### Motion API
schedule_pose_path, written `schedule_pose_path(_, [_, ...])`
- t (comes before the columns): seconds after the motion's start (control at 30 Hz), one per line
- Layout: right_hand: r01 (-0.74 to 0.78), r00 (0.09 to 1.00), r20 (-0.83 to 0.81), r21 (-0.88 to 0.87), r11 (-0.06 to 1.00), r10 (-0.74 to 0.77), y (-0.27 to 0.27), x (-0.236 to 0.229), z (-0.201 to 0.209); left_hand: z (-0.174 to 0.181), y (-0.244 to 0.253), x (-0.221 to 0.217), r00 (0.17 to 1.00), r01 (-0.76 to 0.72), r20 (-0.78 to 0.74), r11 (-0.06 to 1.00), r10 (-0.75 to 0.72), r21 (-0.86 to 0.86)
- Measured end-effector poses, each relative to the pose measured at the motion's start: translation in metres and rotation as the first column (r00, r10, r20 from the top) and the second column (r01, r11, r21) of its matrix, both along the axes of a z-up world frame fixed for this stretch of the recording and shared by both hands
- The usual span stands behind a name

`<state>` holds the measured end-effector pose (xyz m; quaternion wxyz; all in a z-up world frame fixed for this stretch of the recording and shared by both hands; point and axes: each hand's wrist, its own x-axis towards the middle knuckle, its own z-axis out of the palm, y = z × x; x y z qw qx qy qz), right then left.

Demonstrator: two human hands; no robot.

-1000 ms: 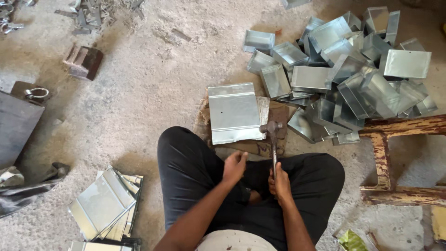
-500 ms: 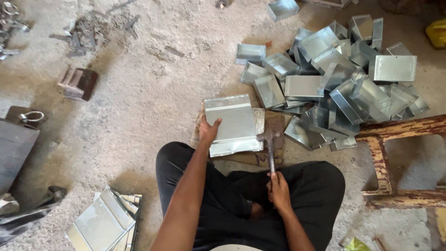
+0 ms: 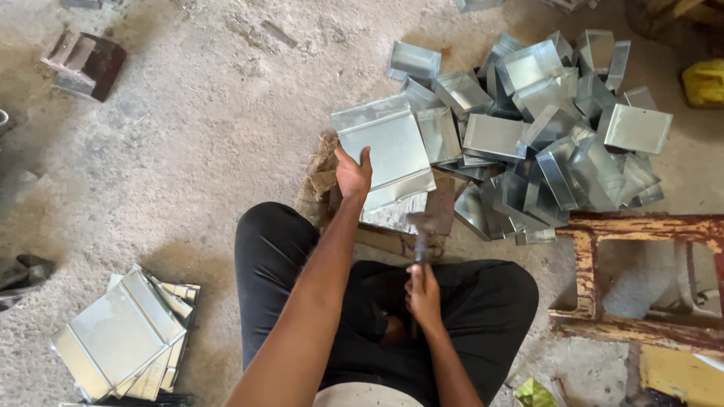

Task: The person sits cross-legged on the floor and uses a hammer to repeatedly strike a rectangular metal sheet placed on a wooden block. They adjust the sheet's position and orientation between strikes, working on a pile of similar metal pieces.

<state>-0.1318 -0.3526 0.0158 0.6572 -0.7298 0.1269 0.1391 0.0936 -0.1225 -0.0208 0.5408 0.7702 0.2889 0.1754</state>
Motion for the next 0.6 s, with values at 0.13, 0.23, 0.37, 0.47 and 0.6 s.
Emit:
schedule_pose_path(0.13, [-0.077,0.997,-0.035,-0.093,0.993,0.074,-0.009,0.015,-0.011,0.002,0.011,-0.008,0.994,0.004,-0.107,0.998,-0.01,-0.057])
schedule_pose_path(0.23, [-0.001,1.0,-0.008,0.167,0.986,0.003,-0.017,0.024,0.041,-0.002,0.019,-0.018,1.0,-0.021,0.007,1.0,0.021,-0.02])
schedule_pose_path(0.37, [0.064,0.898,0.394,0.326,0.943,-0.197,-0.038,0.025,0.161,-0.014,0.021,-0.017,0.999,-0.034,0.021,0.998,0.035,-0.048])
schedule_pose_path(0.47, [-0.124,0.36,0.888,0.35,0.929,-0.286,-0.039,0.039,0.203,-0.016,0.019,-0.02,0.983,-0.055,0.175,0.998,0.055,-0.003])
schedule_pose_path(0.6, [-0.08,0.408,0.771,0.564,0.822,-0.489,-0.016,0.066,0.099,-0.016,0.022,-0.028,0.991,-0.05,0.128,0.999,0.048,0.013])
